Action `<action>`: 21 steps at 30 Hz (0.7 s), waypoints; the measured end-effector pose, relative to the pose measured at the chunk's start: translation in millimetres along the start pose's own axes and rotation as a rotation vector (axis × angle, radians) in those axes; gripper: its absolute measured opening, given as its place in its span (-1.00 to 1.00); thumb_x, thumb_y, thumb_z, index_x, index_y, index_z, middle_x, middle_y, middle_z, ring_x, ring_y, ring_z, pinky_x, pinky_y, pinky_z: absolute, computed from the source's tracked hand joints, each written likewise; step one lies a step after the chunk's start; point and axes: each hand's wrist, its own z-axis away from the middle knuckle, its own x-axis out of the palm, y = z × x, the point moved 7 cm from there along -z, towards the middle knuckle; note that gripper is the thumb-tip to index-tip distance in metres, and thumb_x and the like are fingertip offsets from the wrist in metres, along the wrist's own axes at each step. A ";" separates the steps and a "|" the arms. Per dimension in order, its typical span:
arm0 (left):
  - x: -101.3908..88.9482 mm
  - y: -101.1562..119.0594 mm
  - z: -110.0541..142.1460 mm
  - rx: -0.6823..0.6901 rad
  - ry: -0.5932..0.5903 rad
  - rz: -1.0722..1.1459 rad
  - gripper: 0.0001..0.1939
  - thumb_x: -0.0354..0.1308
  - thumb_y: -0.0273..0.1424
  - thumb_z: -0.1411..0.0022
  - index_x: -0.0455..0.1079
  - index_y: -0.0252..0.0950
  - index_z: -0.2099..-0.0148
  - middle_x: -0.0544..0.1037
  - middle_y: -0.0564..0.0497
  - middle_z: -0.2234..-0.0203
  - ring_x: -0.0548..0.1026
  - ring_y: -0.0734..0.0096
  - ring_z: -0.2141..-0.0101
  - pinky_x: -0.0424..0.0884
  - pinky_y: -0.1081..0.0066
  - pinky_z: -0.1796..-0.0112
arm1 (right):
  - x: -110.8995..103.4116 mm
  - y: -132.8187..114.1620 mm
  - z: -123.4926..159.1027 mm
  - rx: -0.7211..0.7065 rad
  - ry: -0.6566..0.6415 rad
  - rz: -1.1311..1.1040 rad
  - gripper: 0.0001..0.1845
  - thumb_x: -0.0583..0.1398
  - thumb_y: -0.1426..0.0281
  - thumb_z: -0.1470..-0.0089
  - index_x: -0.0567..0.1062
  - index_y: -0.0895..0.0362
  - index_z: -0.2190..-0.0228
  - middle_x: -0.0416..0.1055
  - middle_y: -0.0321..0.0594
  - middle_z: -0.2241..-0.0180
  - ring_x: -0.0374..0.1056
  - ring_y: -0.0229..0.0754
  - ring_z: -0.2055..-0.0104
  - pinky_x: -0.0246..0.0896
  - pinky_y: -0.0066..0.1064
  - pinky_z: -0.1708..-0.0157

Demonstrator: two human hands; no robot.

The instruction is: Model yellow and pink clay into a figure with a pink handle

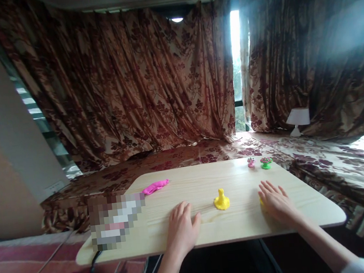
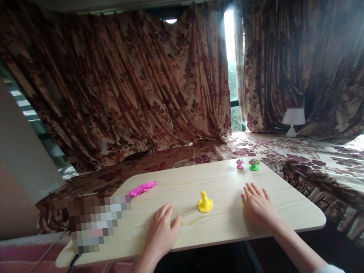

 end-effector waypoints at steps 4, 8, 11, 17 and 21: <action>3.3 0.4 -0.8 0.005 0.002 -0.003 -0.63 0.04 -0.27 -0.27 0.33 -0.36 -0.05 0.41 -0.16 -0.05 0.33 0.16 -0.07 0.19 0.09 -0.06 | -2.0 -33.3 42.2 -0.132 -0.011 -0.042 -0.56 0.12 0.35 -0.19 0.26 0.12 -0.09 0.11 -0.10 -0.21 0.10 0.00 -0.20 0.00 0.02 -0.14; 4.6 0.9 -1.8 0.016 0.000 -0.008 -0.63 0.04 -0.28 -0.27 0.35 -0.37 -0.04 0.42 -0.18 -0.04 0.34 0.15 -0.06 0.19 0.08 -0.06 | -0.4 -75.2 22.3 -0.194 -0.008 -0.069 -0.60 0.13 0.32 -0.18 0.30 0.10 -0.05 0.16 -0.12 -0.18 0.15 0.00 -0.16 0.05 0.02 -0.11; 3.5 1.0 -1.7 0.017 -0.001 -0.012 -0.59 -0.01 -0.27 -0.27 0.37 -0.41 -0.04 0.42 -0.24 -0.04 0.33 0.09 -0.07 0.19 0.13 -0.07 | 5.3 -84.1 -20.5 -0.142 0.001 -0.059 -0.64 0.14 0.31 -0.18 0.34 0.13 0.00 0.28 -0.12 -0.07 0.29 -0.06 -0.04 0.21 -0.05 0.00; 0.8 -0.4 -0.5 0.004 -0.001 -0.010 -0.58 -0.03 -0.24 -0.26 0.38 -0.37 -0.05 0.43 -0.20 -0.04 0.33 0.11 -0.07 0.19 0.19 -0.08 | 14.8 -35.3 -58.2 0.010 -0.046 -0.017 -0.65 0.15 0.31 -0.17 0.35 0.16 0.02 0.33 -0.13 0.00 0.35 -0.09 0.04 0.29 -0.11 0.09; 1.5 -1.1 -0.2 0.003 0.002 0.001 -0.61 0.03 -0.26 -0.26 0.35 -0.36 -0.05 0.42 -0.18 -0.04 0.33 0.15 -0.07 0.18 0.13 -0.08 | 9.1 -8.7 -18.0 0.035 -0.033 0.011 -0.64 0.14 0.32 -0.17 0.34 0.14 0.00 0.29 -0.12 -0.06 0.30 -0.06 -0.02 0.24 -0.06 0.03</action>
